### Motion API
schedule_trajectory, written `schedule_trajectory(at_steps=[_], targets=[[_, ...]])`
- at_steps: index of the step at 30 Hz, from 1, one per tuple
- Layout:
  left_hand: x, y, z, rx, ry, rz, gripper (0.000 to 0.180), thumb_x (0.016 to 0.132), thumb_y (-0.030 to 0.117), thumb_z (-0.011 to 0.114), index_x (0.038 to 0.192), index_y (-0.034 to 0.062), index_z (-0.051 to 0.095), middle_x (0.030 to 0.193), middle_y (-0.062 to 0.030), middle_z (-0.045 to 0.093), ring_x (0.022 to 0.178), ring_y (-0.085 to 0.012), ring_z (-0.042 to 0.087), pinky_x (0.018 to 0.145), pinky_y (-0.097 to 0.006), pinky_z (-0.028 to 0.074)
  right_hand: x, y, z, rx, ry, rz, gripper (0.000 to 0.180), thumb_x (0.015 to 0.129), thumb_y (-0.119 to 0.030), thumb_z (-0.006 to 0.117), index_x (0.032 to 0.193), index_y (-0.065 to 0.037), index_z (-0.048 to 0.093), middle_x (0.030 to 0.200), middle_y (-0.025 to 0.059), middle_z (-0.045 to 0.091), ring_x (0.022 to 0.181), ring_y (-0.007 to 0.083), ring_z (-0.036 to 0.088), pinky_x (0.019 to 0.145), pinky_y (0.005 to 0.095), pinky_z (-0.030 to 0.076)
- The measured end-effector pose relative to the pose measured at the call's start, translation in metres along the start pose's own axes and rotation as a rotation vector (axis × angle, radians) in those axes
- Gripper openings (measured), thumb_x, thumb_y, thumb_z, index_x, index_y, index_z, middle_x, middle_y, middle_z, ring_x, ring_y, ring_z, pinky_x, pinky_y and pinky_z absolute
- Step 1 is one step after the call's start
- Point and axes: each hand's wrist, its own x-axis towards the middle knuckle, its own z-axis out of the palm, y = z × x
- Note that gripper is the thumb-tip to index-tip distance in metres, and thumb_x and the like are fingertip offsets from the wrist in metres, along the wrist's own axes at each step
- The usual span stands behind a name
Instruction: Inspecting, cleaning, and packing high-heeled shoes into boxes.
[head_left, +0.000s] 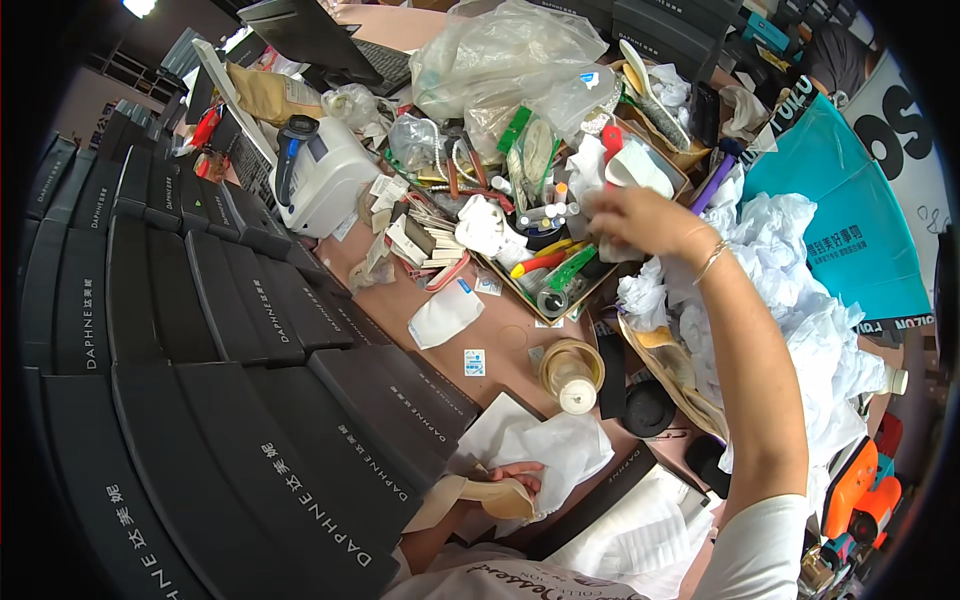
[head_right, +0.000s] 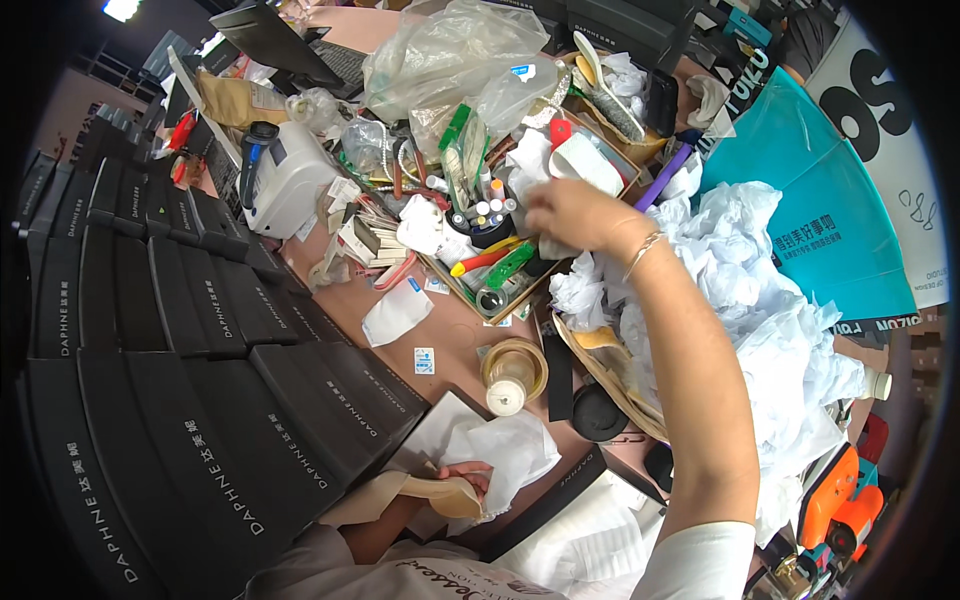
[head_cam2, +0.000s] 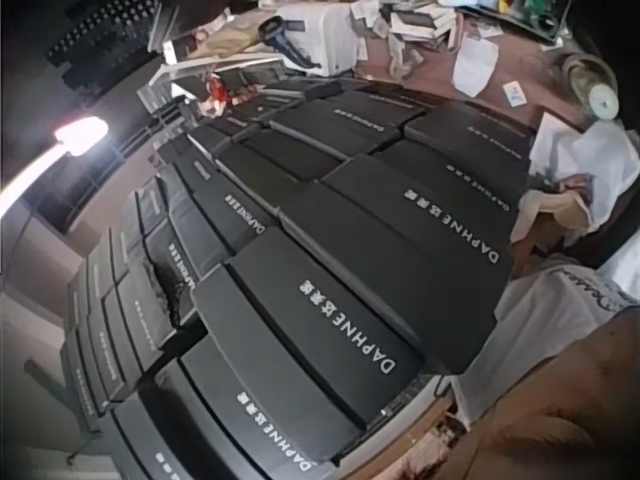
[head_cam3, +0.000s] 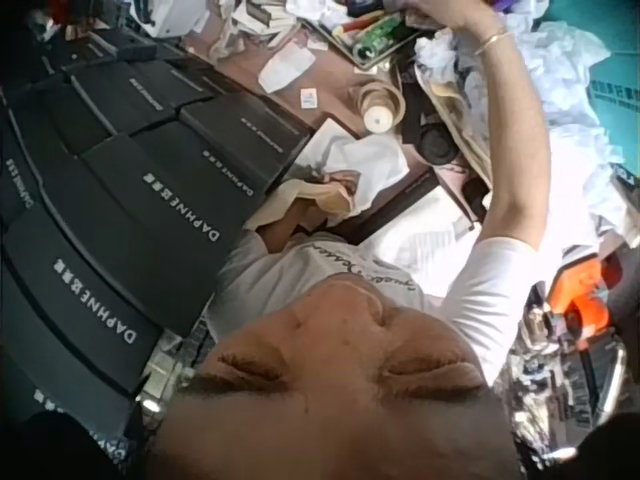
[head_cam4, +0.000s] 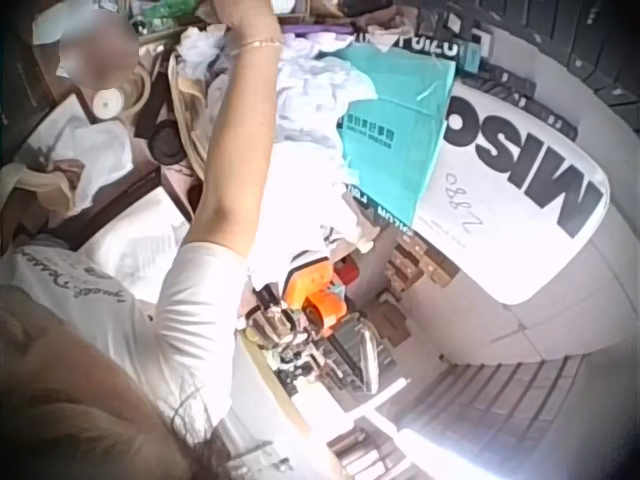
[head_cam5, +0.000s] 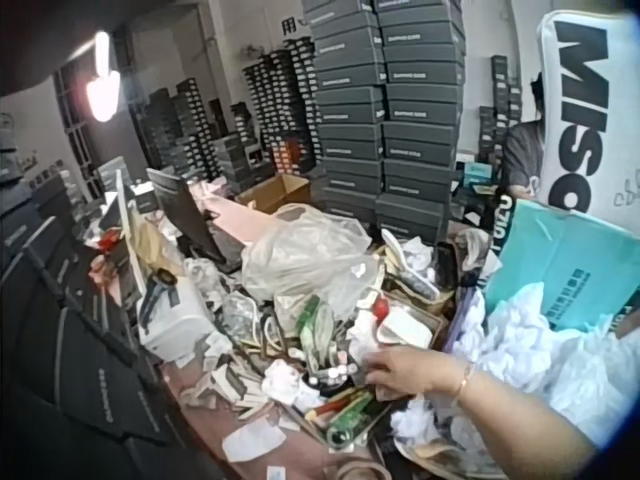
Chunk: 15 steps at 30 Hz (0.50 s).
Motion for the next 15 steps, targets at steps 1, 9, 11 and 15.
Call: schedule_trajectory(at_steps=[1,9,11,15], targets=[[0.0,0.001,0.003,0.003,0.007,-0.007,0.092,0.081,0.054,0.061,0.145,0.0052,0.016,0.127,-0.0174,0.047,0.108,-0.0296,0.053,0.093,-0.045,0.044,0.002,0.006,0.008,-0.327,-0.024,-0.089,0.028,0.088,-0.023,0.051,0.103,-0.003,0.063,0.098,0.0179,0.065,0.088,0.0322,0.062,0.082,0.0367,0.048],[-0.001,0.003,0.0,0.006,0.026,-0.036,0.092,0.081,0.053,0.061,0.145,0.005,0.016,0.128,-0.0167,0.046,0.11,-0.0288,0.052,0.094,-0.045,0.043,0.001,-0.001,0.05,-0.697,-0.076,-0.036,0.027,0.086,-0.02,0.047,0.102,-0.008,0.065,0.108,0.0141,0.063,0.098,0.0325,0.062,0.08,0.0421,0.05],[0.002,0.004,0.006,0.008,0.025,-0.036,0.093,0.081,0.054,0.061,0.145,0.0046,0.016,0.128,-0.0165,0.046,0.11,-0.0287,0.052,0.094,-0.045,0.043,0.008,-0.015,0.045,-0.682,0.016,-0.033,0.024,0.087,-0.016,0.046,0.096,-0.006,0.065,0.098,0.0128,0.066,0.09,0.0319,0.064,0.074,0.0402,0.053],[0.0,0.004,-0.008,0.042,0.034,-0.038,0.095,0.079,0.058,0.06,0.144,0.0029,0.018,0.124,-0.0192,0.048,0.107,-0.0303,0.053,0.09,-0.045,0.044,0.024,-0.009,0.046,-0.743,-0.088,0.097,0.026,0.088,-0.016,0.045,0.097,-0.005,0.067,0.096,0.0122,0.068,0.09,0.0292,0.066,0.074,0.0403,0.053]])
